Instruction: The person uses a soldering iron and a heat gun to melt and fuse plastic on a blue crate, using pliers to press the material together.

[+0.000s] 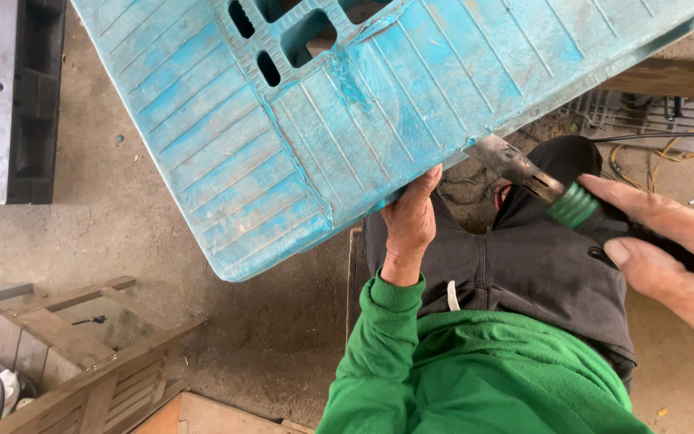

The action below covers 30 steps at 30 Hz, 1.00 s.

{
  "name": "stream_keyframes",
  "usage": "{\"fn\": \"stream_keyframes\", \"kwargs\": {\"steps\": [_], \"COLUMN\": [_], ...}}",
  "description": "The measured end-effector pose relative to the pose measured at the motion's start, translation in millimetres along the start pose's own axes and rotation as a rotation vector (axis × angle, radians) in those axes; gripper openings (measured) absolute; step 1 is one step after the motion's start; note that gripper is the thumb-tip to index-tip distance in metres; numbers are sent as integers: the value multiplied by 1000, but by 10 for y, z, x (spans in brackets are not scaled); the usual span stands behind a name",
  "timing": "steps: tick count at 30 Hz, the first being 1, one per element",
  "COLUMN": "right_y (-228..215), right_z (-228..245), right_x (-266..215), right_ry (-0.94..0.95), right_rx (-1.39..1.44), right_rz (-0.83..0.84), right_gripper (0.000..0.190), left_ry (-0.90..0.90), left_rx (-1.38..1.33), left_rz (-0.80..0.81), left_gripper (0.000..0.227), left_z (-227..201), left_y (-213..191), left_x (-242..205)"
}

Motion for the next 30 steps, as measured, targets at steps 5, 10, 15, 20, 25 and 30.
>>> {"fn": "stream_keyframes", "kwargs": {"steps": [5,10,15,20,25,30], "right_y": [28,30,17,2,17,40], "right_z": [-120,-130,-6,56,29,-31], "right_x": [-72,-46,-24,-20,-11,-16], "right_ry": [-58,-48,-96,-81,-112,-18], "right_rx": [17,-6,5,-117,-150,-178], "right_rz": [-39,-33,-20,-44,-51,-47], "right_gripper": [58,59,57,58,62,62], "left_ry": [-272,-327,-252,-89,-46,-331], "left_rx": [-511,-567,-446,-174,-180,-557], "left_rz": [-192,-234,-143,-52,-64,-191], "left_gripper": [23,24,29,36,40,30], "left_z": [117,154,134,101,113,222], "left_y": [82,97,83,55,82,171], "left_x": [-16,-35,-70,-110,-138,-196]}}
Point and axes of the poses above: each hand's wrist, its own x-axis towards the middle knuckle, its own y-axis out of the palm, z = x × y, the point moved 6 cm from there along x, towards the middle knuckle, and after that the axes turned 12 degrees about y, right-handed, at the moved point
